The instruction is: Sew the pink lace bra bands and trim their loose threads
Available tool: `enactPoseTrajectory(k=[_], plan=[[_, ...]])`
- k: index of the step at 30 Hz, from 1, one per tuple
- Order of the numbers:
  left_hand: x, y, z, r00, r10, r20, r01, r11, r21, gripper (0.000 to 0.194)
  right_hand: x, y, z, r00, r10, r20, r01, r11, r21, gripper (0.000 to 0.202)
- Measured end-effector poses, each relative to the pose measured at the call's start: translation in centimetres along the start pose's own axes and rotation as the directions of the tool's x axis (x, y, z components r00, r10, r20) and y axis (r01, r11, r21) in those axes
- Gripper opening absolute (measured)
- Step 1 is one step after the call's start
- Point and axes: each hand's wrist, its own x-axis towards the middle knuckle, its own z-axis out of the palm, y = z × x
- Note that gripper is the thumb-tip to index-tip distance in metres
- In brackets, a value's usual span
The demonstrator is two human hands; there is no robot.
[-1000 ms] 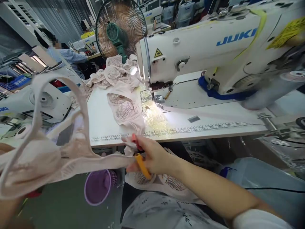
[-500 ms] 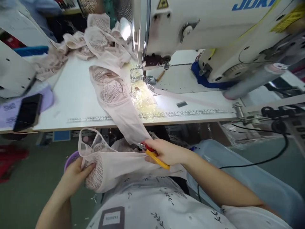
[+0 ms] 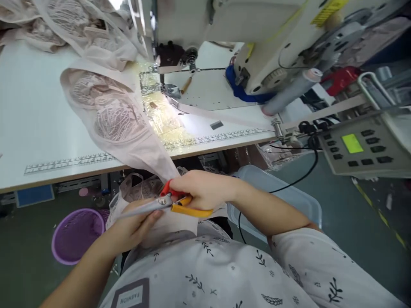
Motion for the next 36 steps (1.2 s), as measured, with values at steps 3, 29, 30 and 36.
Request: enactPoseTrajectory(k=[3, 29, 30, 36], plan=[[-0.6, -1.0, -0.5, 0.998, -0.054, -0.029, 0.054, 0.999, 0.0, 0.018, -0.7, 1.3, -0.6, 0.992, 0.012, -0.124, -0.013, 1.0, -0.008, 0.024], [2.7, 1.2, 1.7, 0.866, -0.499, -0.026, 0.338, 0.623, -0.705, 0.025, -0.8, 1.0, -1.5, 0.993, -0.004, -0.116, 0.009, 0.999, 0.04, 0.013], [2.7, 1.2, 1.7, 0.86, -0.509, -0.019, 0.347, 0.612, -0.711, 0.025, -0.8, 1.2, -1.4, 0.992, -0.005, -0.127, 0.009, 0.999, 0.036, 0.013], [2.8, 1.3, 1.9, 0.835, -0.543, -0.094, 0.296, 0.586, -0.754, 0.023, -0.5, 2.0, -1.0, 0.981, -0.004, -0.193, 0.006, 1.0, 0.008, 0.028]])
